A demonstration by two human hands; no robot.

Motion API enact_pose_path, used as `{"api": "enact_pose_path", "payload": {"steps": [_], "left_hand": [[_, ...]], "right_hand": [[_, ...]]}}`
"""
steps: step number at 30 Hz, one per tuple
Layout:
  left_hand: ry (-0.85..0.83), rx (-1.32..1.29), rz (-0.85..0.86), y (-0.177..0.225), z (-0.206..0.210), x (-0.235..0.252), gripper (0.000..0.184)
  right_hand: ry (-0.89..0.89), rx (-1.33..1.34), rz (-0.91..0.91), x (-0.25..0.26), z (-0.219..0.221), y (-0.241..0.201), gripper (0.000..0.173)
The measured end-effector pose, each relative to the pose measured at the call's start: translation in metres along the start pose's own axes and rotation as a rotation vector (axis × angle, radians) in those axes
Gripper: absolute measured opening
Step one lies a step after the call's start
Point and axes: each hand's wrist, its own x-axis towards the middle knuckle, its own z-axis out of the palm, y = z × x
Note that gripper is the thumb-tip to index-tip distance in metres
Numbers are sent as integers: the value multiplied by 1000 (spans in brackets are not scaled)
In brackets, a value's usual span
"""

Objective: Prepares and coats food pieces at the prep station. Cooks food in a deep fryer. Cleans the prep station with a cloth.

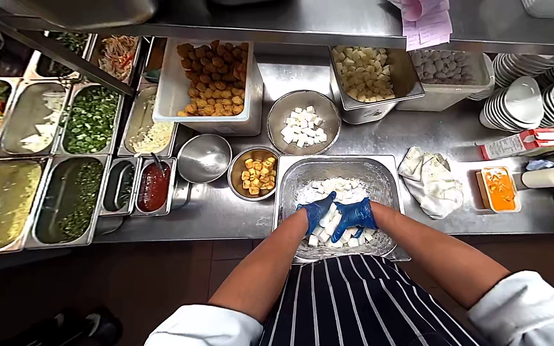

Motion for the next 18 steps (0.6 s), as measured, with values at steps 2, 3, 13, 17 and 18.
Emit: {"api": "enact_pose_path", "payload": {"steps": [2, 3, 13, 17, 18], "left_hand": [[44, -73, -8, -3, 6, 8, 105], [64, -104, -10, -5, 8, 9, 105], [360, -334, 322, 31, 0, -42, 67], [446, -453, 552, 89, -44, -91, 61], [469, -451, 591, 106, -61, -98, 63]], "right_hand": [[18, 67, -52, 2, 4, 0, 140], [27, 115, -91, 3, 7, 1, 138], [346, -16, -388, -43, -2, -27, 113], [475, -159, -582, -98, -47, -91, 113], [500, -167, -668, -99, -63, -107, 110]]}}
